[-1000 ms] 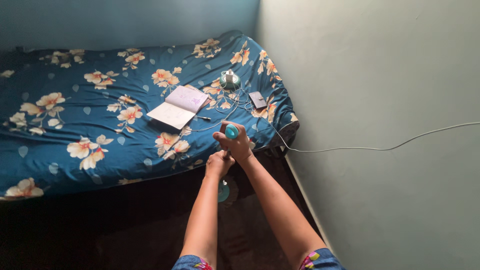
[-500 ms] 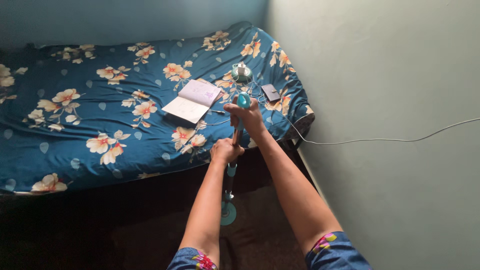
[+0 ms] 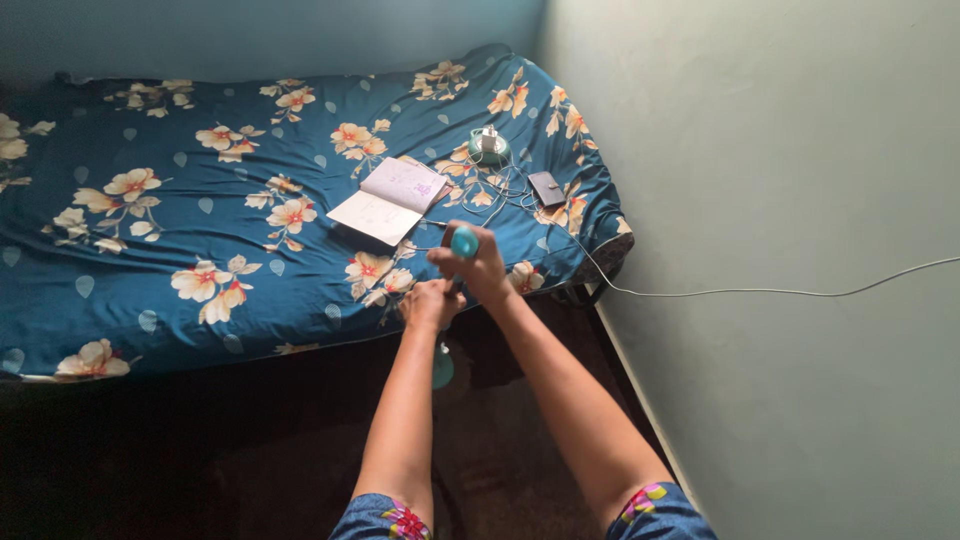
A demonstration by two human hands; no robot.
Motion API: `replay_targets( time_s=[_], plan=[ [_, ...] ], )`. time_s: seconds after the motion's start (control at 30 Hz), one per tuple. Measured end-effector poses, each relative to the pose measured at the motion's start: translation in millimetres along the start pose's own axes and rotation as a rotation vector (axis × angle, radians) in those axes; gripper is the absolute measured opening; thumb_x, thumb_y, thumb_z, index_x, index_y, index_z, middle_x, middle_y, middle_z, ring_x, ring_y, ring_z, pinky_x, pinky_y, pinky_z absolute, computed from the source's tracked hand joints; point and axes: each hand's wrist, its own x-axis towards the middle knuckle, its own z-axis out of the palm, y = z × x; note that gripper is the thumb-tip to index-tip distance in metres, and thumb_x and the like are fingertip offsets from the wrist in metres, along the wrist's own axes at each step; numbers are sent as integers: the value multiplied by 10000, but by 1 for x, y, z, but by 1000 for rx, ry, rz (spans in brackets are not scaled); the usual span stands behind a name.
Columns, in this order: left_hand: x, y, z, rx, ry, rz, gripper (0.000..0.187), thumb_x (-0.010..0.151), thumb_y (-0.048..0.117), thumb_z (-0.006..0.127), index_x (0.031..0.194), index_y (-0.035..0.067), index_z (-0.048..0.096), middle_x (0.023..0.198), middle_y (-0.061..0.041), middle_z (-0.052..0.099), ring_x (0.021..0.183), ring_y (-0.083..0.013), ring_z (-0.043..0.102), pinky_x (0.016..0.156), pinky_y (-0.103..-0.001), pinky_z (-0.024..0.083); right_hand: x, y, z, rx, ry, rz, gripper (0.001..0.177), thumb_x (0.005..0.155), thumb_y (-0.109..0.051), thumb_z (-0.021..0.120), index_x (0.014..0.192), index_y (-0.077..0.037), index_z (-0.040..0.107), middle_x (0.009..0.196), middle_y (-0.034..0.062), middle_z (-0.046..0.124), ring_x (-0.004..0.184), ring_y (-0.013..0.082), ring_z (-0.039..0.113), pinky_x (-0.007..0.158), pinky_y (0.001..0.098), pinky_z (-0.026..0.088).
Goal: The person attaches the handle parts of a spin mop together, immerses the mop head into a bucket of water, spins it to wring out excess water, and then uses the mop to clean the floor in a hallway and a bedroom.
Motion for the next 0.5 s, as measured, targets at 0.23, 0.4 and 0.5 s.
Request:
replay_targets(
  time_s=[0.23,0.4,0.5],
  plan=[
    [8,-43,24,-30,32,-105,608,736,550,814,1230,214,702,1161,-164,737,1151,-366,684,994,-485,532,-33,0,20,-115,-118,29,259,797,-194,852,811,-35,647,737,-5,620,704,65,552,630,266,459],
    [-2,-46,15,14,15,-48,441,792,498,740,1168,269,756,1171,-138,751,1159,-359,694,1023,-475,535,-24,8,19,-9,-230,11,197,781,-121,805,780,-41,625,731,0,618,674,63,545,596,258,447],
    [-8,-33,3,20,32,-24,365,860,513,663,1140,306,774,1162,-144,749,1130,-373,704,1010,-465,547,-3,10,20,175,-232,18,136,800,-111,761,777,-52,640,706,8,640,624,68,589,546,253,472]
  ],
)
